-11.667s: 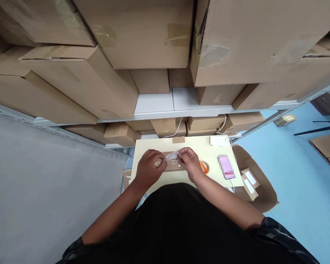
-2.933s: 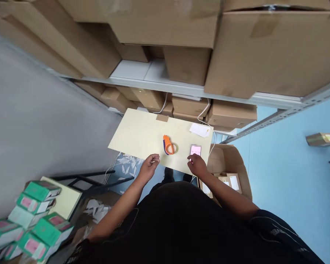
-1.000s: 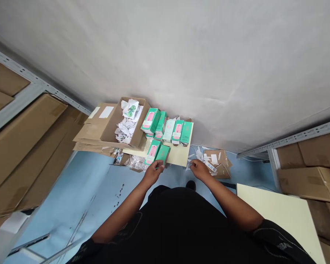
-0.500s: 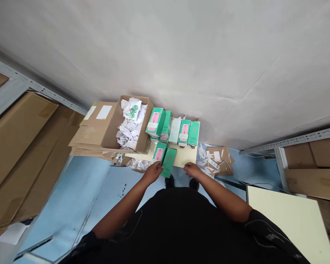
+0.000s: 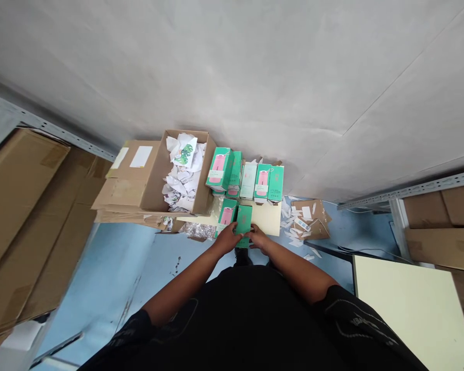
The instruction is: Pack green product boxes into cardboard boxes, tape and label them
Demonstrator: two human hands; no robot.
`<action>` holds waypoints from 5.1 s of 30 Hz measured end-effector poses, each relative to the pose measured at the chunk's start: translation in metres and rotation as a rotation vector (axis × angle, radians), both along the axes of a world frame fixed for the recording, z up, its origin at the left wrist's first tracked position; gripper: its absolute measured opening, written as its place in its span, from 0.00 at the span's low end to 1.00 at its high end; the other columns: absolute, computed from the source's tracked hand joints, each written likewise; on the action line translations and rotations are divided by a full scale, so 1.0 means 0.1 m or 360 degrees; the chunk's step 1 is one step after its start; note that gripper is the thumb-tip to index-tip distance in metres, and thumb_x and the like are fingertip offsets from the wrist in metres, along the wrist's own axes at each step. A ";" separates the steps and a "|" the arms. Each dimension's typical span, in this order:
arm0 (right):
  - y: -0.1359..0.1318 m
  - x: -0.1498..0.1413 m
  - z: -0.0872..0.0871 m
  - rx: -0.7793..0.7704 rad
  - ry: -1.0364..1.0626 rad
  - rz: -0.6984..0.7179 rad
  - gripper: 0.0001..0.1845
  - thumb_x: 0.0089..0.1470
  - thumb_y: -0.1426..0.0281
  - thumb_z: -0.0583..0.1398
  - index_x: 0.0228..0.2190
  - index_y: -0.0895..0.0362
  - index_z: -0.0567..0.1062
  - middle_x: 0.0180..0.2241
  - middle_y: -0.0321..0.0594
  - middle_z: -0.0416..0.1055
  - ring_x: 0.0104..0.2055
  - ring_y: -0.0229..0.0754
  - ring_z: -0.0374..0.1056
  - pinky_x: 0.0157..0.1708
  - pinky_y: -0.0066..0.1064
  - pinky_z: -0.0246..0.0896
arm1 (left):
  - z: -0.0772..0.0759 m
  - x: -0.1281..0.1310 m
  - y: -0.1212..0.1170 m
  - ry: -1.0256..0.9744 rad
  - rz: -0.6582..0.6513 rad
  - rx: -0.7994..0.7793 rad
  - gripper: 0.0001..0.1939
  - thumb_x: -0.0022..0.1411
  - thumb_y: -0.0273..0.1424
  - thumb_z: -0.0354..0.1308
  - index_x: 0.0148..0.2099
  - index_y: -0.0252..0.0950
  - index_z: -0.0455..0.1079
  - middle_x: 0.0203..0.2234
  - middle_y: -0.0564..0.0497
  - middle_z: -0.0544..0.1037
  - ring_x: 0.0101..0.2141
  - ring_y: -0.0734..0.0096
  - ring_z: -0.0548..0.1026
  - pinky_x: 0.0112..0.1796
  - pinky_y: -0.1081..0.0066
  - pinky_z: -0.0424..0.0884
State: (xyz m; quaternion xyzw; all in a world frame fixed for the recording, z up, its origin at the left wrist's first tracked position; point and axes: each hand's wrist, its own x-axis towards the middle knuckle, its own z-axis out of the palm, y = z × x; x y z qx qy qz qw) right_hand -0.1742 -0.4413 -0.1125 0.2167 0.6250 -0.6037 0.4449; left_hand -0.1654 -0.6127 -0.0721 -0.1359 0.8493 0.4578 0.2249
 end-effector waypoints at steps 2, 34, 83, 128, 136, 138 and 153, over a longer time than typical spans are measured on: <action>0.01 0.00 0.00 -0.0057 0.0011 -0.0089 0.28 0.47 0.63 0.64 0.51 0.47 0.67 0.48 0.40 0.73 0.37 0.42 0.74 0.36 0.37 0.72 | 0.01 -0.03 0.06 0.0023 -0.0013 -0.0004 0.28 0.54 0.31 0.67 0.58 0.35 0.73 0.51 0.39 0.79 0.50 0.50 0.77 0.50 0.59 0.72; 0.37 0.01 0.86 -0.0255 0.0398 -0.1135 0.19 0.43 0.61 0.69 0.39 0.49 0.74 0.33 0.33 0.77 0.31 0.41 0.73 0.29 0.31 0.69 | 0.39 -0.41 0.32 0.0303 -0.0115 0.0743 0.17 0.62 0.32 0.55 0.53 0.41 0.63 0.50 0.46 0.75 0.45 0.64 0.77 0.48 0.62 0.72; 3.91 3.63 1.18 0.1093 0.0901 -0.2676 0.23 0.48 0.62 0.66 0.48 0.48 0.73 0.48 0.37 0.75 0.38 0.43 0.70 0.40 0.37 0.69 | 0.94 1.70 5.39 -0.0085 -0.2228 0.0795 0.28 0.57 0.31 0.63 0.61 0.42 0.67 0.55 0.46 0.77 0.56 0.56 0.74 0.54 0.60 0.71; 4.70 4.10 0.48 0.1518 0.0328 -0.2377 0.42 0.51 0.65 0.67 0.65 0.48 0.62 0.65 0.46 0.63 0.59 0.51 0.68 0.57 0.48 0.67 | 0.82 1.55 7.17 0.0866 -0.3380 0.0522 0.33 0.64 0.35 0.60 0.69 0.40 0.59 0.67 0.44 0.64 0.67 0.55 0.61 0.66 0.53 0.62; 5.00 3.90 0.62 0.1542 0.0311 -0.2149 0.50 0.51 0.66 0.69 0.70 0.49 0.55 0.65 0.48 0.64 0.63 0.53 0.66 0.61 0.49 0.64 | 1.02 1.72 7.43 0.1420 -0.4058 0.0154 0.27 0.61 0.34 0.61 0.62 0.36 0.68 0.60 0.41 0.72 0.56 0.51 0.72 0.54 0.56 0.72; 5.03 3.89 0.63 0.1551 0.0284 -0.2142 0.49 0.52 0.66 0.69 0.69 0.49 0.56 0.64 0.47 0.66 0.63 0.53 0.67 0.61 0.48 0.65 | 1.06 1.75 7.46 0.1490 -0.4107 0.0095 0.25 0.60 0.35 0.62 0.60 0.37 0.69 0.57 0.41 0.73 0.54 0.51 0.73 0.53 0.57 0.72; 5.05 3.92 0.69 0.1580 0.0272 -0.2027 0.46 0.51 0.66 0.70 0.67 0.53 0.59 0.61 0.50 0.70 0.62 0.54 0.68 0.58 0.45 0.66 | 1.28 1.97 7.59 0.1755 -0.4359 -0.0237 0.23 0.57 0.37 0.64 0.52 0.31 0.73 0.47 0.37 0.77 0.44 0.51 0.77 0.43 0.58 0.72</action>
